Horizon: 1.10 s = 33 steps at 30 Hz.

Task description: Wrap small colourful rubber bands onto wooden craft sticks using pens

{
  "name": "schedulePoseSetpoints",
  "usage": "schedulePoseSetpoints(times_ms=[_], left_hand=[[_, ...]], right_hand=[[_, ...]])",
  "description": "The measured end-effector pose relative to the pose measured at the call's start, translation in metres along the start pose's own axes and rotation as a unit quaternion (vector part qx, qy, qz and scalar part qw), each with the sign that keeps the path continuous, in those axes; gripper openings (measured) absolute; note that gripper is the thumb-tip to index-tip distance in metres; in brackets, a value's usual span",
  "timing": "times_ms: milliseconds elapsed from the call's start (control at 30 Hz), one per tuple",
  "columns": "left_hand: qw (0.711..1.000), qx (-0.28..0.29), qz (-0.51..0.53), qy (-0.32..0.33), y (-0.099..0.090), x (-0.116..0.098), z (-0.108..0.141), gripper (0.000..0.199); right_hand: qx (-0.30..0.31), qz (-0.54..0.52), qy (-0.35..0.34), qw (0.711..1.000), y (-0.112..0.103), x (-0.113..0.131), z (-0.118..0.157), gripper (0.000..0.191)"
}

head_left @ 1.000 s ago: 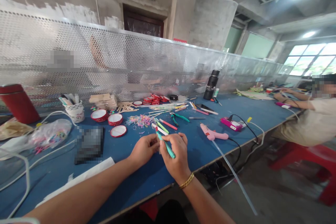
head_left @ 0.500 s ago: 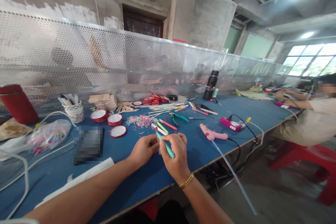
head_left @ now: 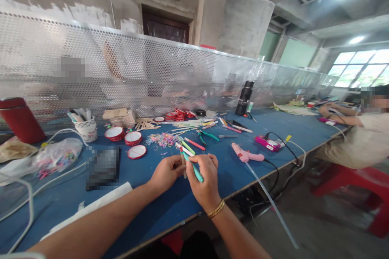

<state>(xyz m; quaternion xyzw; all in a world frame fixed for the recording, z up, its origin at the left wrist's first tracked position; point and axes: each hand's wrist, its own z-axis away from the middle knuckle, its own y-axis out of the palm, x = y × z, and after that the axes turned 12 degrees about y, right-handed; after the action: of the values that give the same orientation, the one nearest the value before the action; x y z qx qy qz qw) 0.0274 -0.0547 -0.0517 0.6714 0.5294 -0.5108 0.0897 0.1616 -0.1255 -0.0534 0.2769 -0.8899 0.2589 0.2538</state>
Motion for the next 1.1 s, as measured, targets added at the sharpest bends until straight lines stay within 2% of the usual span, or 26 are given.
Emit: schedulePoseSetpoints(times_ms=[533, 1100], left_hand=[[1.0, -0.011, -0.022, -0.012, 0.0007, 0.006, 0.0007, 0.017], [1.0, -0.005, -0.009, -0.016, -0.0004, 0.0043, -0.0003, 0.02]], right_hand=[[0.019, 0.003, -0.006, 1.0, 0.0003, 0.0018, -0.0001, 0.004], [0.006, 0.008, -0.002, 1.0, 0.0008, 0.0014, -0.0007, 0.004]])
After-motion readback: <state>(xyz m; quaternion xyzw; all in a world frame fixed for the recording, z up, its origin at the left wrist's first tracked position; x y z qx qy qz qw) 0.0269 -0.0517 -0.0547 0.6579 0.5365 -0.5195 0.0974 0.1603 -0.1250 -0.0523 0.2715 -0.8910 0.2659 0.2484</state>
